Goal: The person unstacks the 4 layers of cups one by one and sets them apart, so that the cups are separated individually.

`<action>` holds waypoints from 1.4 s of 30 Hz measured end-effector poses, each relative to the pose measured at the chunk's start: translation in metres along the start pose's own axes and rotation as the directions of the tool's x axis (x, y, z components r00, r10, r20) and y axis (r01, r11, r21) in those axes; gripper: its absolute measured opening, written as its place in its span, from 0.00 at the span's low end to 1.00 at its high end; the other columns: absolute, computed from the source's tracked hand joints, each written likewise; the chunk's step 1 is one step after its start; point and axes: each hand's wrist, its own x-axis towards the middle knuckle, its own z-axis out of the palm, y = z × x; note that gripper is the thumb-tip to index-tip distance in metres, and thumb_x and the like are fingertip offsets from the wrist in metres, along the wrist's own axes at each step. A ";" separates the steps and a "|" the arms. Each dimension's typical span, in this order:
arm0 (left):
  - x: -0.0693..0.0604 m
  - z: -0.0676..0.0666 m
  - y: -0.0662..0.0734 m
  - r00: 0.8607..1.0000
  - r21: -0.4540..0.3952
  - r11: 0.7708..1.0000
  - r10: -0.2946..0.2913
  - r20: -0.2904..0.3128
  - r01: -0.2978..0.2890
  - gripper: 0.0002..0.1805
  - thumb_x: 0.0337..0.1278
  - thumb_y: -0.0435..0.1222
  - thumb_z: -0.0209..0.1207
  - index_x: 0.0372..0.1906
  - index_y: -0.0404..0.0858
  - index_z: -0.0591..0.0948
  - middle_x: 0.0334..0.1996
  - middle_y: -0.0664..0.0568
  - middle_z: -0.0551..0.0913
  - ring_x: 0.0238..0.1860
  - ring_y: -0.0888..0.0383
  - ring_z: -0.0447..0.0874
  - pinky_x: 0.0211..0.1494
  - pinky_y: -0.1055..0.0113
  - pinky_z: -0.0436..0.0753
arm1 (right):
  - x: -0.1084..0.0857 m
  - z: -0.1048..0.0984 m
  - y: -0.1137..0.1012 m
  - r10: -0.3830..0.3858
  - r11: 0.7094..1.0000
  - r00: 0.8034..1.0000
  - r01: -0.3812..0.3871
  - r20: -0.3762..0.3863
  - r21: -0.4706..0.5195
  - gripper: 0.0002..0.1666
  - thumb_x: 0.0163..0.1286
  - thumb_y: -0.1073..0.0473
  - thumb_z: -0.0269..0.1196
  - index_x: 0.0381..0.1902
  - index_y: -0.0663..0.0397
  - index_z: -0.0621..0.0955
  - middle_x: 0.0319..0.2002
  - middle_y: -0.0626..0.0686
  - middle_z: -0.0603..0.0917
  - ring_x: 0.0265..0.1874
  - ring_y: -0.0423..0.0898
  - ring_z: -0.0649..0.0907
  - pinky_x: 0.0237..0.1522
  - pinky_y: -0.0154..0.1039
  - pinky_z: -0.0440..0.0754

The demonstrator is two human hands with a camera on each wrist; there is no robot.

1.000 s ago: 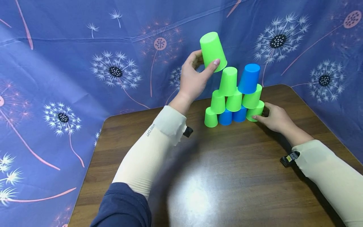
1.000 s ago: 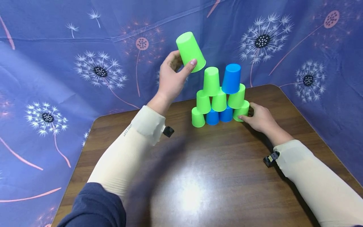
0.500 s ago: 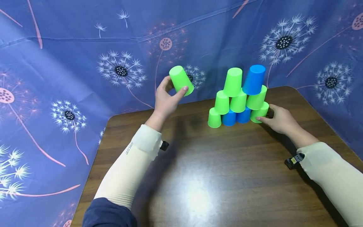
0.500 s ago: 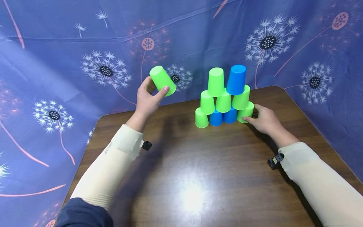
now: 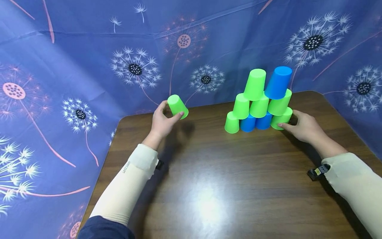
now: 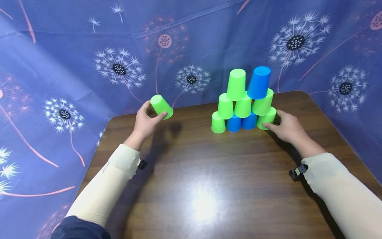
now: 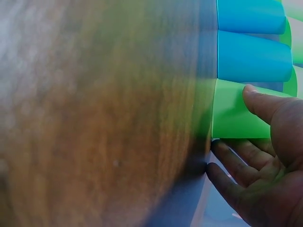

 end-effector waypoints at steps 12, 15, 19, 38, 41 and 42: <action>-0.021 -0.040 -0.068 0.973 0.169 0.961 -0.228 0.022 0.221 0.30 0.60 0.42 0.75 0.63 0.40 0.77 0.52 0.45 0.81 0.55 0.46 0.81 0.58 0.54 0.82 | 0.001 0.001 0.001 -0.027 1.000 1.000 0.026 -0.009 -0.010 0.51 0.73 0.33 0.64 0.71 0.71 0.67 0.57 0.80 0.75 0.54 0.78 0.75 0.43 0.71 0.77; -0.025 -0.050 -0.080 0.965 0.198 0.946 -0.263 0.014 0.255 0.31 0.61 0.42 0.75 0.65 0.40 0.76 0.55 0.45 0.81 0.55 0.47 0.81 0.58 0.54 0.82 | 0.002 0.001 0.001 -0.035 0.999 0.999 0.035 -0.016 -0.008 0.50 0.73 0.33 0.64 0.70 0.71 0.68 0.56 0.80 0.76 0.54 0.79 0.75 0.43 0.72 0.76; -0.030 -0.064 -0.092 0.954 0.226 0.930 -0.298 0.000 0.291 0.31 0.61 0.43 0.74 0.65 0.39 0.75 0.57 0.43 0.80 0.54 0.45 0.81 0.56 0.51 0.82 | 0.003 0.001 0.001 -0.028 1.000 1.000 0.028 -0.004 -0.002 0.51 0.73 0.32 0.63 0.71 0.71 0.67 0.58 0.80 0.74 0.57 0.80 0.73 0.47 0.76 0.74; -0.038 -0.089 -0.109 0.925 0.348 0.864 -0.380 -0.023 0.364 0.32 0.60 0.44 0.74 0.64 0.35 0.76 0.56 0.40 0.82 0.57 0.43 0.83 0.60 0.50 0.82 | 0.000 0.000 0.002 -0.028 0.999 0.999 0.028 -0.017 -0.016 0.48 0.75 0.35 0.63 0.69 0.73 0.67 0.59 0.81 0.73 0.57 0.81 0.72 0.49 0.78 0.72; -0.038 -0.090 -0.108 0.921 0.366 0.854 -0.389 -0.024 0.370 0.32 0.60 0.44 0.74 0.64 0.35 0.76 0.56 0.40 0.82 0.57 0.42 0.82 0.61 0.49 0.81 | 0.001 0.001 0.001 -0.027 0.999 0.999 0.026 -0.017 -0.020 0.48 0.75 0.35 0.63 0.70 0.73 0.67 0.59 0.82 0.73 0.57 0.81 0.72 0.49 0.79 0.72; -0.039 -0.090 -0.107 0.921 0.367 0.853 -0.389 -0.027 0.371 0.32 0.59 0.44 0.75 0.63 0.35 0.76 0.56 0.40 0.82 0.57 0.42 0.81 0.62 0.49 0.80 | 0.002 0.001 0.001 -0.029 0.999 0.999 0.029 -0.016 -0.022 0.48 0.75 0.35 0.63 0.70 0.73 0.67 0.59 0.82 0.73 0.57 0.81 0.72 0.50 0.79 0.72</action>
